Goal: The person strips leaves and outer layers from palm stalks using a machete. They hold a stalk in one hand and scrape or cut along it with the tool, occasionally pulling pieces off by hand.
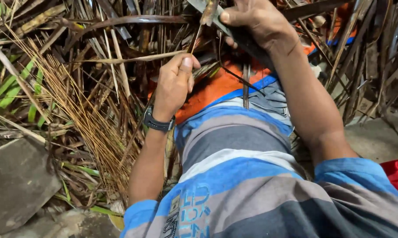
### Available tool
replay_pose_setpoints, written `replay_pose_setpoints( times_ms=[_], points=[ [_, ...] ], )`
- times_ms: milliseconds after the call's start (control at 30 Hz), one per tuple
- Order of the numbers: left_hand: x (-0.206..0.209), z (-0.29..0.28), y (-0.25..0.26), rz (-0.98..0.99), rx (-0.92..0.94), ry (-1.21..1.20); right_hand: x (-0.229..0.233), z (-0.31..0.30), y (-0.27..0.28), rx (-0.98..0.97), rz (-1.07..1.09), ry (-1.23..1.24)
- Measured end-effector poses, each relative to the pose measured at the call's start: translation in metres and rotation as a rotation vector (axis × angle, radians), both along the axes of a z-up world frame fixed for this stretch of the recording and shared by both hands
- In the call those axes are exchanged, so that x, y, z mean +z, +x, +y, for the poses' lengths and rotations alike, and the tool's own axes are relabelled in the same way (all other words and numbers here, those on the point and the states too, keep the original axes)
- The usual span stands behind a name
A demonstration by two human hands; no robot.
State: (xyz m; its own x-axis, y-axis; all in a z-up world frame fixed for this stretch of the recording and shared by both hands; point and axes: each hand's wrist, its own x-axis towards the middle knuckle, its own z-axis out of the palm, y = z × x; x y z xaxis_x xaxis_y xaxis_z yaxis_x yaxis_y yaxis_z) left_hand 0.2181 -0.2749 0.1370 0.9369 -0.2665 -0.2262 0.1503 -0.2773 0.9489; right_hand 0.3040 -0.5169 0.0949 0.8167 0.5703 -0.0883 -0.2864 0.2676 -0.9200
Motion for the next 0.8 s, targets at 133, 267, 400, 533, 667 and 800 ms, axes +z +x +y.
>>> replay_pose_setpoints(
  times_ms=[133, 267, 400, 533, 667, 800],
  points=[
    [-0.001, -0.001, -0.001, 0.1, 0.011, -0.044, -0.003, -0.001, -0.002, -0.037, 0.039, 0.04],
    [-0.008, 0.0, -0.002, 0.18, 0.058, -0.101, 0.034, 0.017, -0.015, 0.059, 0.242, 0.08],
    [-0.001, 0.006, -0.005, 0.134, 0.03, -0.001, 0.018, 0.013, -0.014, 0.148, 0.238, 0.135],
    [-0.001, 0.022, -0.02, 0.154, 0.044, -0.053, -0.027, -0.024, -0.001, -0.354, 0.434, -0.154],
    [-0.014, 0.02, -0.014, 0.376, 0.128, -0.323, 0.011, -0.002, -0.024, -0.349, 0.434, 0.01],
    [-0.019, 0.013, -0.013, 0.507, 0.126, -0.548, 0.016, 0.02, -0.037, 0.139, 0.309, 0.077]
  ],
)
